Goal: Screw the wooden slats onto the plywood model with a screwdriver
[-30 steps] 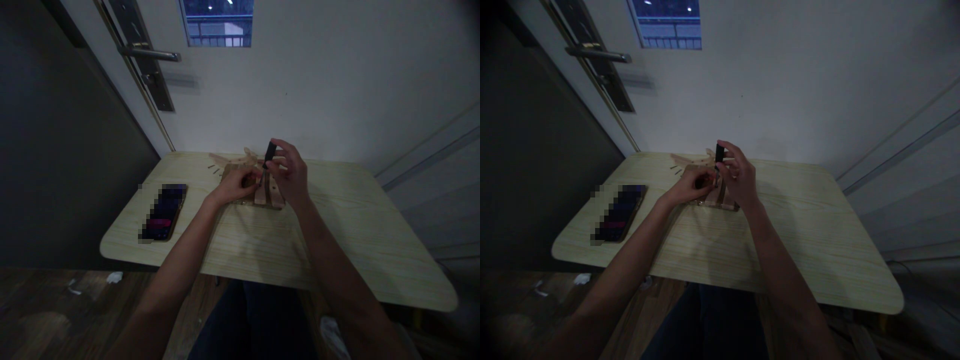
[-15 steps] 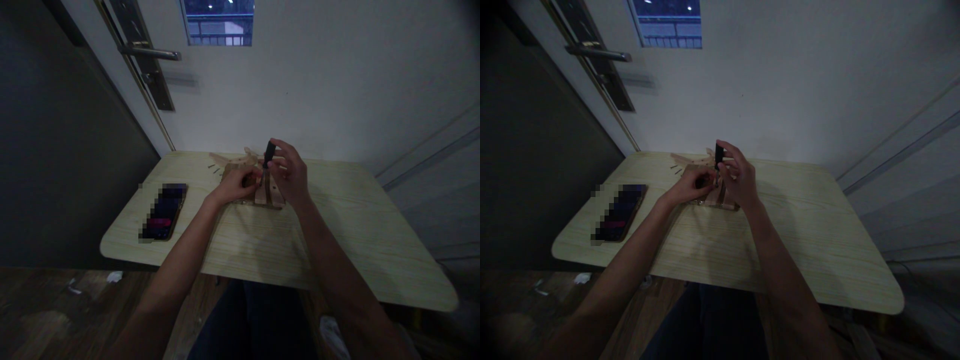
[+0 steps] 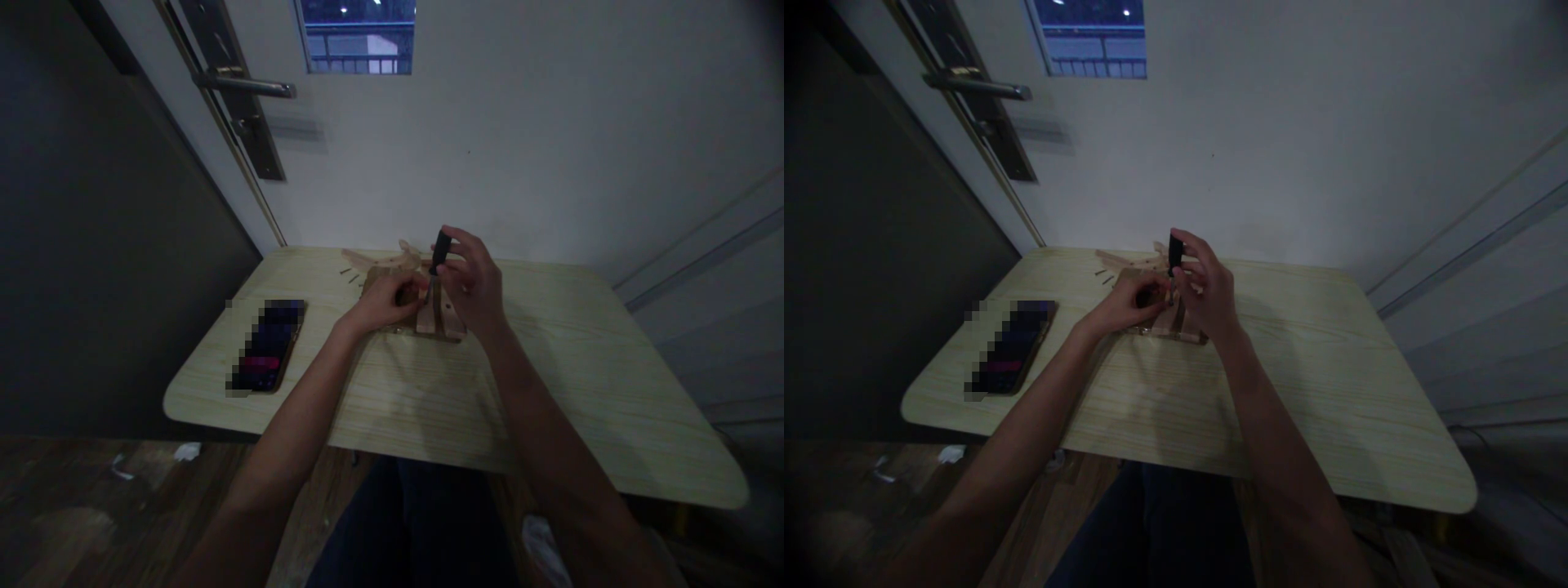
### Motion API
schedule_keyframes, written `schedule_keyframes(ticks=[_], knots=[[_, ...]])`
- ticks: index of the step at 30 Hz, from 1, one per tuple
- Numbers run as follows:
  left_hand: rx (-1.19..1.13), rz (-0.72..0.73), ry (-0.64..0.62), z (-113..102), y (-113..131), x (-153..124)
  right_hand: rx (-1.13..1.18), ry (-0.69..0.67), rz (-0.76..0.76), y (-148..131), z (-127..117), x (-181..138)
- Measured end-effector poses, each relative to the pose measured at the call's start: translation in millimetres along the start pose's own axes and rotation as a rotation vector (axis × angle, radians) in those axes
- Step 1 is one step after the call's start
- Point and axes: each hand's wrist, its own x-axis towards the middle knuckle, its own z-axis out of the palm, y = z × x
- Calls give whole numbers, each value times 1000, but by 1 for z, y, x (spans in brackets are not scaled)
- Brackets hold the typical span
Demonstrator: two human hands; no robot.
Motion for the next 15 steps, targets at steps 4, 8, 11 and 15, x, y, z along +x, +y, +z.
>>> schedule_keyframes(ticks=[4,8,11,15], knots=[[3,-5,-1,1,-1,0,-11,13,13,4,2,0],[8,-7,12,1,0,0,-30,27,12,6,5,0],[3,9,16,1,2,0,-29,48,27,8,7,0],[15,8,19,0,2,-1,-48,68,23,9,6,0]])
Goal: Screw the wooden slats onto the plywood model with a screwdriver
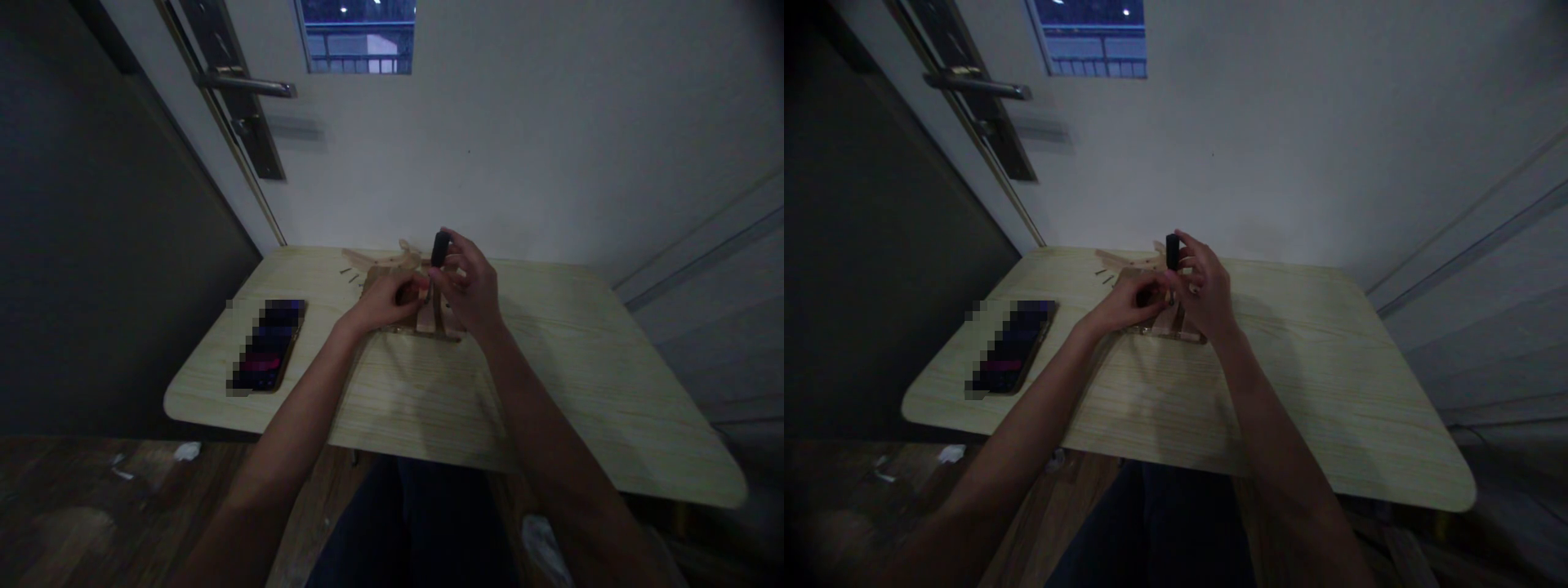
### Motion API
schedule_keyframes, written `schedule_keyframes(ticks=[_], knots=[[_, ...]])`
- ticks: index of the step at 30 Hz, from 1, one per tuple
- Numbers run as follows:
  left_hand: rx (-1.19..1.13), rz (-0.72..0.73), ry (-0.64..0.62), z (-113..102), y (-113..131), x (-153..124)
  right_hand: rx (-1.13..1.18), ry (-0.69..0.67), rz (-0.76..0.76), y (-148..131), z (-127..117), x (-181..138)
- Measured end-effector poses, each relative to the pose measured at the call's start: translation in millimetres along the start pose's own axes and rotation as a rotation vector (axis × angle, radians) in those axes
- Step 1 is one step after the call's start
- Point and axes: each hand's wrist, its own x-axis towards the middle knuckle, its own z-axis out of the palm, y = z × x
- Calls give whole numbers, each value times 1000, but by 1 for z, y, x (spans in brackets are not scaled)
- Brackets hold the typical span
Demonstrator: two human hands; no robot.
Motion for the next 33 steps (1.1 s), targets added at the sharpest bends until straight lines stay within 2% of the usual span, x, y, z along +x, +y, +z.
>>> schedule_keyframes(ticks=[8,20,28,33], knots=[[11,-4,-16,0,-3,0,121,-53,26,2,-2,1],[24,-1,-8,0,-2,0,-29,-16,-34,0,1,0],[-6,-7,-23,0,-3,0,83,-14,-54,2,-3,-1],[10,-3,-15,1,-6,0,65,5,-49,1,-2,0]])
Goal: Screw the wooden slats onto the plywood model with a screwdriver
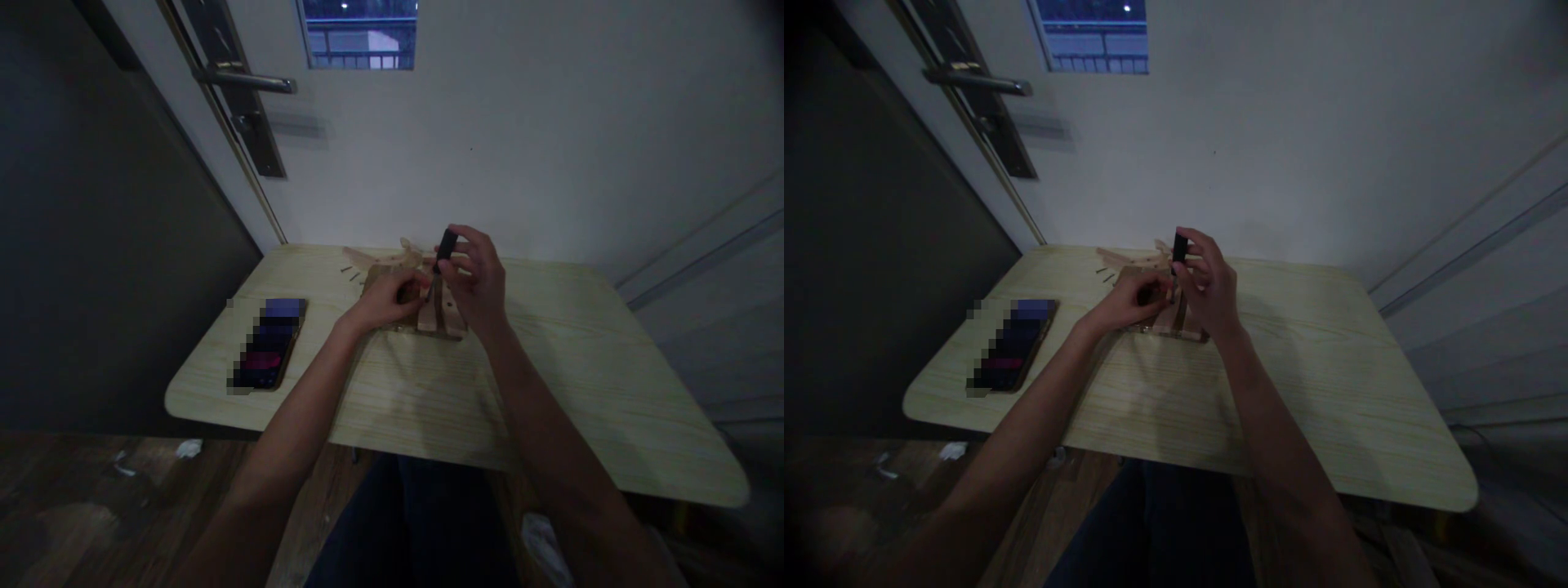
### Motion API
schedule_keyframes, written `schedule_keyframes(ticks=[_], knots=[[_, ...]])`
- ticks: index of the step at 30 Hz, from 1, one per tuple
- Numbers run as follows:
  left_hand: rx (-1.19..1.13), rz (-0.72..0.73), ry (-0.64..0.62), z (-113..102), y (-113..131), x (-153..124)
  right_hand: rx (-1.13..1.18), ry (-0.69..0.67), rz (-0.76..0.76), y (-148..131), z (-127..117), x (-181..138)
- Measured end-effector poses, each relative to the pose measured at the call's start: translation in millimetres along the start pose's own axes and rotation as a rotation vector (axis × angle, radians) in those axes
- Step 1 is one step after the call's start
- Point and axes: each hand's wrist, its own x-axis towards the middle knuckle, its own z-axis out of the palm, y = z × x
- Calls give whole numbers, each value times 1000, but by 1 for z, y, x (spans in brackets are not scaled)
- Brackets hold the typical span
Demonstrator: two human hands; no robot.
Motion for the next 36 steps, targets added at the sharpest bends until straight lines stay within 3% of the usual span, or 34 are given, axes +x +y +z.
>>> schedule_keyframes(ticks=[6,14,30,36], knots=[[-7,11,9,0,1,0,-26,48,10,-1,2,1],[-11,10,6,0,2,0,-10,-28,4,-5,-4,0],[-1,12,16,-1,4,0,-65,81,6,-3,1,3],[-9,-8,12,0,4,0,-49,43,-7,-5,1,1]])
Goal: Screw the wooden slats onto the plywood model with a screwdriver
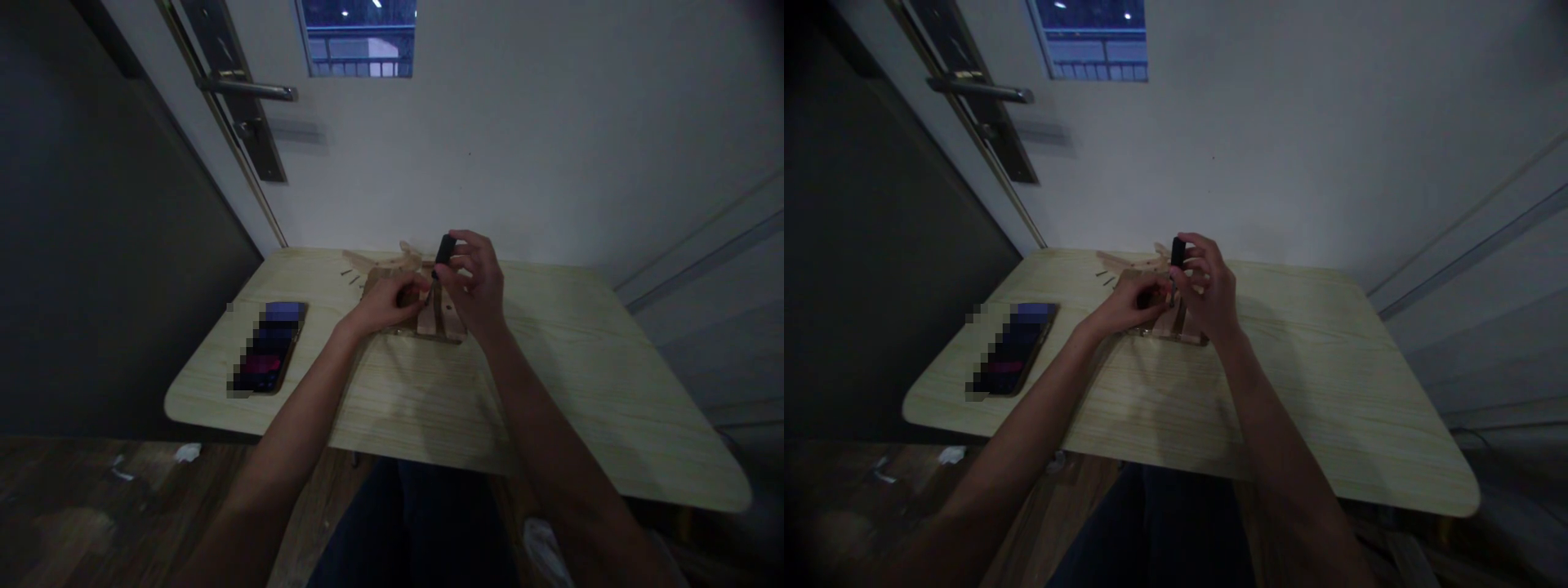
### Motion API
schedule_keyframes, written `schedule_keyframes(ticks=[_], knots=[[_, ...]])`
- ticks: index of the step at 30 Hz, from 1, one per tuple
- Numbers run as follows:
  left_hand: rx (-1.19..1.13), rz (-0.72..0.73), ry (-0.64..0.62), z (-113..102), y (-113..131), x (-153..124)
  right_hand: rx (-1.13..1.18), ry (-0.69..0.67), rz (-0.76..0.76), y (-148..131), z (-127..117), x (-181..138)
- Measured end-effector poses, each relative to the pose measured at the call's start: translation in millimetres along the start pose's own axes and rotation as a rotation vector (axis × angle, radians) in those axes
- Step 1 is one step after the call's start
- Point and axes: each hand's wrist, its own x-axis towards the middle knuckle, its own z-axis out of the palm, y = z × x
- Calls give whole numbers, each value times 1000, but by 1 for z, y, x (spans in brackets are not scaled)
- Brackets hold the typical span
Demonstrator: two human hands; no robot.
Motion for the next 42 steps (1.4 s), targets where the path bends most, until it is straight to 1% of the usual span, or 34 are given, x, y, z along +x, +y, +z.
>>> schedule_keyframes(ticks=[6,13,16,22,27,42], knots=[[-29,-9,-8,0,-1,0,31,-66,21,-2,-2,-2],[19,-10,-14,-1,1,0,-24,2,7,4,0,0],[20,1,-14,-1,1,0,-18,7,22,3,0,1],[18,2,1,0,1,0,24,-48,22,-3,-3,-1],[16,2,-10,-1,2,0,52,-102,27,1,-7,-2],[14,12,-12,-1,2,0,13,-29,26,2,-4,-2]])
